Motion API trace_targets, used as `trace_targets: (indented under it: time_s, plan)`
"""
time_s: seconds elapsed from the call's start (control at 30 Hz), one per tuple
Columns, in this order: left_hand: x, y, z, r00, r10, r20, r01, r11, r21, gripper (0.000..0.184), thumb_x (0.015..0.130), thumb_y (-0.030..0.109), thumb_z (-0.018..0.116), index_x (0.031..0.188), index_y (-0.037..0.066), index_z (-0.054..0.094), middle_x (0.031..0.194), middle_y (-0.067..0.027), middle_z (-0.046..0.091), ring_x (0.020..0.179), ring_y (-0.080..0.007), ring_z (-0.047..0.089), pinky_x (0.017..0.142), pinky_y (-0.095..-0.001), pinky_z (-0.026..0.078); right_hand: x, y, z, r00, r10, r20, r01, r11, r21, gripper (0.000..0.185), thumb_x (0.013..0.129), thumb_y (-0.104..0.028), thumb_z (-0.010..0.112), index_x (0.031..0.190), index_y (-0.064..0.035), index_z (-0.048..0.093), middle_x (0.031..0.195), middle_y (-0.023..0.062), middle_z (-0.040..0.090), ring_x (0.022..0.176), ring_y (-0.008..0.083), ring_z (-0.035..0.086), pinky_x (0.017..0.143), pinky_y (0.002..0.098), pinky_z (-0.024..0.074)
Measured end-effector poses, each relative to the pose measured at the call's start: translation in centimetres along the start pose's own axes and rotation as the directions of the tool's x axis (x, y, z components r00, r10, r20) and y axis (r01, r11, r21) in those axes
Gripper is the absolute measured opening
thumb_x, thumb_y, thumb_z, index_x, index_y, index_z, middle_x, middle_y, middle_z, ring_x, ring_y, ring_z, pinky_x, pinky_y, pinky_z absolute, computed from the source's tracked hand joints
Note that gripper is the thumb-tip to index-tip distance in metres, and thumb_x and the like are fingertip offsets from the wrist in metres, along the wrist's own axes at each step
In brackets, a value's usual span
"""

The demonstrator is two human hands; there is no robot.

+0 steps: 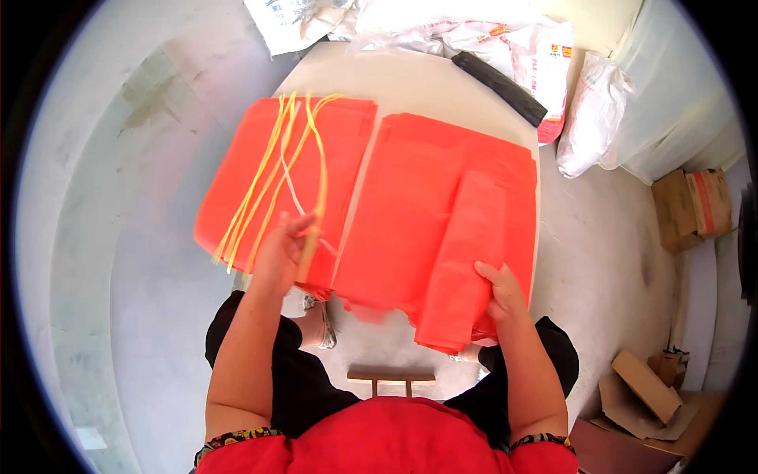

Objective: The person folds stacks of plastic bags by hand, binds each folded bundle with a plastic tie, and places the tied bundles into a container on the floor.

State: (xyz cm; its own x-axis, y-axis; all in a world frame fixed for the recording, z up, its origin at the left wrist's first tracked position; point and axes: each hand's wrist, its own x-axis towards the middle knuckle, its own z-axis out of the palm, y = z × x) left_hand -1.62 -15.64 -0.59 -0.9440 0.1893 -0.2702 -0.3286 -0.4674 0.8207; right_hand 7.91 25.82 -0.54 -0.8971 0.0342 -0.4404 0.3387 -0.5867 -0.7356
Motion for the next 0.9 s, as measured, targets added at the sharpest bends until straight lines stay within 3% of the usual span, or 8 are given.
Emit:
trace_targets:
  time_s: [0.07,0.13,0.23,0.43,0.57,0.63,0.73,0.9]
  plan:
    - [-0.4,-1.9,4.0,0.982,-0.14,0.13,0.141,0.99,0.007,0.066,0.112,0.052,0.042,0.139,-0.005,0.06,0.133,-0.0138,0.066,0.117,-0.0259,0.065,0.107,-0.0398,0.05,0.1,0.5,-0.1,0.999,0.038,0.035,-0.04,0.998,0.044,0.05,0.093,-0.012,0.073,0.138,0.0034,0.056,0.133,0.0157,0.065,0.12,0.0289,0.065,0.104,0.0436,0.0532]
    - [-1.2,-3.3,8.5,0.961,-0.188,0.204,0.155,0.974,0.166,0.07,0.112,0.055,0.039,0.142,-0.005,0.057,0.137,-0.0143,0.064,0.122,-0.0264,0.063,0.109,-0.0406,0.049,-0.3,0.6,0.8,0.997,0.056,0.045,-0.06,0.995,0.082,0.046,0.095,-0.015,0.072,0.134,0.0041,0.059,0.13,0.0157,0.066,0.117,0.0292,0.067,0.1,0.0438,0.0548]
    - [-1.3,-5.8,11.7,0.802,-0.53,0.275,0.456,0.841,0.291,0.074,0.111,0.059,0.034,0.144,-0.002,0.057,0.142,-0.0147,0.062,0.126,-0.0266,0.062,0.111,-0.0408,0.047,-0.8,0.5,1.9,0.99,0.132,0.046,-0.135,0.988,0.08,0.044,0.096,-0.018,0.07,0.132,0.0042,0.06,0.127,0.0158,0.067,0.114,0.0292,0.068,0.095,0.0433,0.0572]
    - [-3.2,-7.5,17.2,0.791,-0.521,0.32,0.468,0.853,0.23,0.075,0.11,0.064,0.026,0.149,0.006,0.052,0.137,-0.0131,0.063,0.124,-0.0258,0.062,0.103,-0.0384,0.05,-1.5,0.2,3.0,0.986,0.165,0.035,-0.167,0.984,0.065,0.041,0.097,-0.019,0.069,0.131,0.0027,0.058,0.125,0.016,0.067,0.111,0.0284,0.069,0.09,0.0405,0.0598]
    - [-2.9,-5.2,17.9,0.765,-0.61,0.205,0.518,0.772,0.368,0.061,0.109,0.048,0.047,0.149,0.002,0.045,0.14,-0.0128,0.06,0.124,-0.0247,0.063,0.099,-0.0365,0.053,-1.7,0.2,2.9,0.993,0.118,0.022,-0.12,0.989,0.082,0.038,0.097,-0.013,0.069,0.131,0.0012,0.058,0.124,0.0153,0.067,0.107,0.0276,0.07,0.087,0.039,0.0609]
    - [-1.9,-6.7,16.8,0.779,-0.565,0.271,0.427,0.795,0.431,0.066,0.105,0.033,0.064,0.153,-0.004,0.039,0.145,-0.0147,0.057,0.127,-0.025,0.061,0.103,-0.0382,0.052,-1.5,0.4,2.1,0.99,0.136,0.033,-0.138,0.988,0.065,0.038,0.097,-0.01,0.069,0.13,0.0016,0.058,0.123,0.0154,0.067,0.104,0.0268,0.071,0.085,0.0387,0.0614]
    - [-2.2,-9.8,16.4,0.864,-0.433,0.256,0.317,0.864,0.391,0.063,0.097,0.009,0.069,0.151,0.002,0.037,0.139,-0.0149,0.058,0.121,-0.0227,0.065,0.097,-0.0405,0.057,-1.4,0.6,1.0,0.986,0.156,0.056,-0.155,0.987,-0.032,0.038,0.098,-0.013,0.069,0.13,0.0017,0.057,0.12,0.0153,0.068,0.099,0.0253,0.071,0.081,0.0376,0.0609]
    - [-1.7,-9.6,17.0,0.887,-0.42,0.191,0.354,0.884,0.305,0.081,0.09,0.0,0.065,0.161,-0.001,0.024,0.145,-0.022,0.055,0.129,-0.0273,0.06,0.1,-0.0379,0.055,-1.2,0.0,-0.6,0.97,0.236,-0.056,-0.234,0.852,-0.468,0.041,0.1,-0.018,0.068,0.133,0.0034,0.06,0.117,0.0105,0.07,0.101,0.0188,0.069,0.083,0.0338,0.057]
